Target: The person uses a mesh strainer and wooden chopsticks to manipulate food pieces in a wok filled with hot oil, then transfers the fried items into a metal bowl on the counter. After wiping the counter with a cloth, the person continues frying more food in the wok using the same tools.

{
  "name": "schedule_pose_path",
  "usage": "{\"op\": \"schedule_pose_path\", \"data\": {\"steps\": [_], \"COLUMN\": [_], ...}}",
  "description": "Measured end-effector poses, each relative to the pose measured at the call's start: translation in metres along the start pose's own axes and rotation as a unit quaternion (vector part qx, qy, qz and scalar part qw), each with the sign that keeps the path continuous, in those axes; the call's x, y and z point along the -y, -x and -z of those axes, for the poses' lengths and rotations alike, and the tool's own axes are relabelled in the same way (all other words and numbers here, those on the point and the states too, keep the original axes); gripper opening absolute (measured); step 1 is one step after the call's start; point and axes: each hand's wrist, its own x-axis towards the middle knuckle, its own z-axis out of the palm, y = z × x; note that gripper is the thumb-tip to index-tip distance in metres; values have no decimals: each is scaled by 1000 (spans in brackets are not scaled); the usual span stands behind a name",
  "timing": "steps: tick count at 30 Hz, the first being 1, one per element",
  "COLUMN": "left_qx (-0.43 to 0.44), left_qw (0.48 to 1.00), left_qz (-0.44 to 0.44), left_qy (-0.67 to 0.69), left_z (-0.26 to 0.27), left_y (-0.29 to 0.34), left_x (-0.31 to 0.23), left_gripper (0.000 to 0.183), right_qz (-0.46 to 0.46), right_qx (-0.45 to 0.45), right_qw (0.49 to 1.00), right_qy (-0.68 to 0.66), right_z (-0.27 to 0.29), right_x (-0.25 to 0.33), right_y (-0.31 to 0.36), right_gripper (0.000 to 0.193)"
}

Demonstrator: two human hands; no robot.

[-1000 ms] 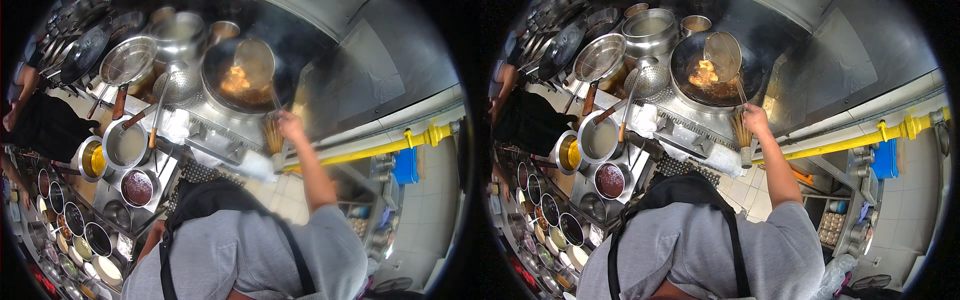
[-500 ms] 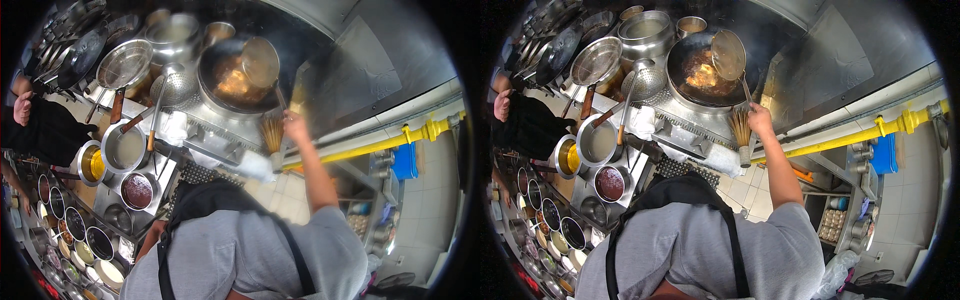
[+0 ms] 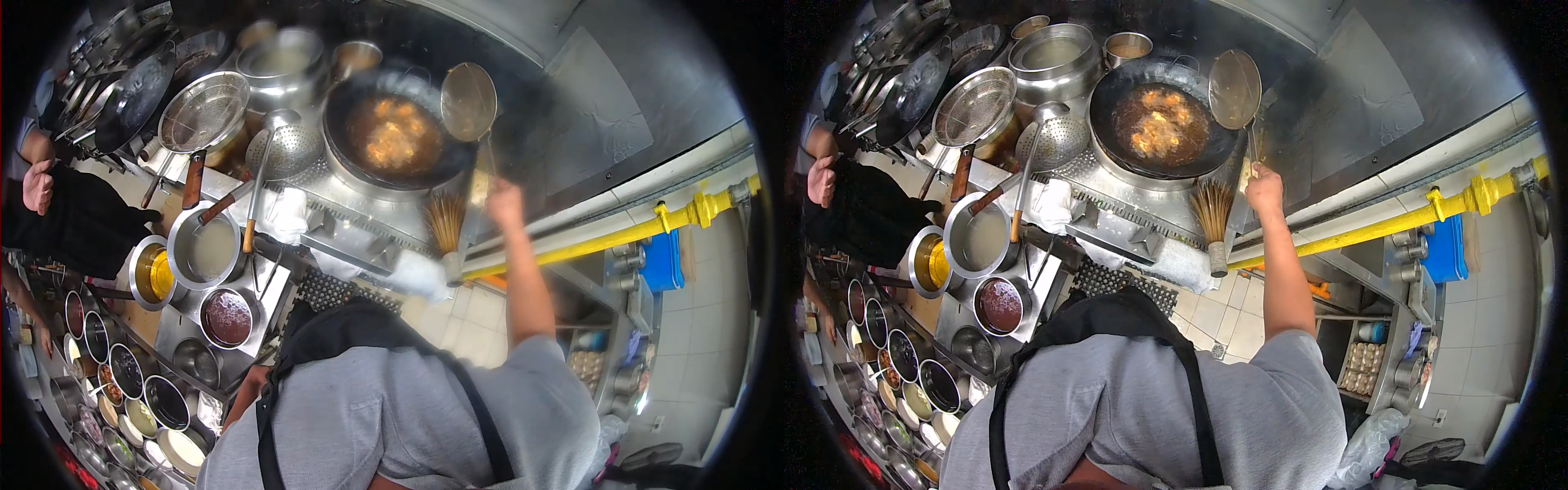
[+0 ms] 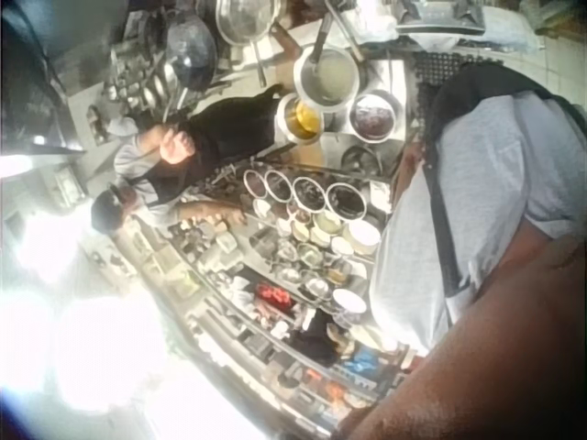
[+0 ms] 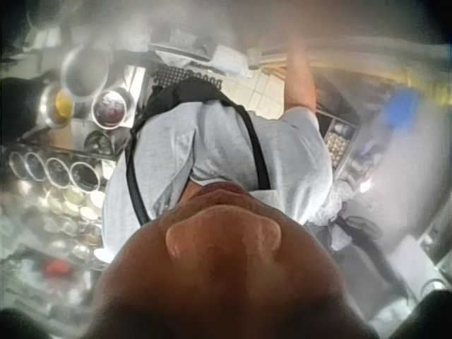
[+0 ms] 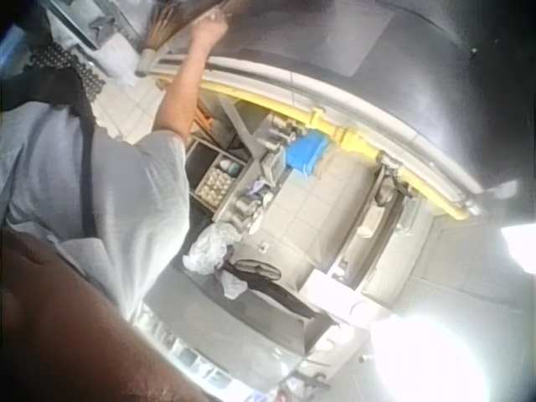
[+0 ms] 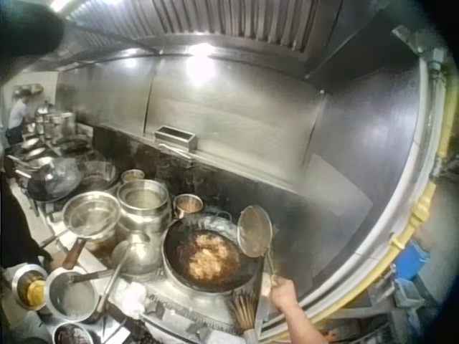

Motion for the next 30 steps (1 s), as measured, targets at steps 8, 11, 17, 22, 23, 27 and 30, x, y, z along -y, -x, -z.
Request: {"op": "schedule_pose_path", "data": {"steps": [8, 11, 17, 22, 23, 27, 30], "left_qx": [2, 8, 11, -1, -7, -24, -38], "left_qw": [943, 922, 921, 982, 988, 997, 998], "left_qz": [-142, -156, -148, -57, -34, 22, 47], "left_qy": [-302, -355, -360, -181, -149, -65, -24], "left_z": [14, 17, 18, 17, 17, 19, 16], "left_y": [-7, -9, -18, -15, -14, -13, -10], "left_x": [-10, -15, -11, -17, -19, -27, -26], "left_gripper": [37, 38, 45, 42, 41, 39, 37], "right_qz": [-62, -104, -264, -259, -249, 46, -122], "right_qx": [38, 60, 123, 140, 122, -136, -80], "right_qw": [994, 992, 911, 899, 914, 987, 979], "right_qy": [87, -42, -293, -324, -296, 71, 145], "right_z": [-6, -27, 7, 14, 16, -4, -15], "right_x": [57, 40, 62, 65, 66, 6, 8], "right_y": [25, 19, 28, 27, 25, 12, 17], "right_gripper": [39, 40, 47, 44, 42, 37, 37]}}
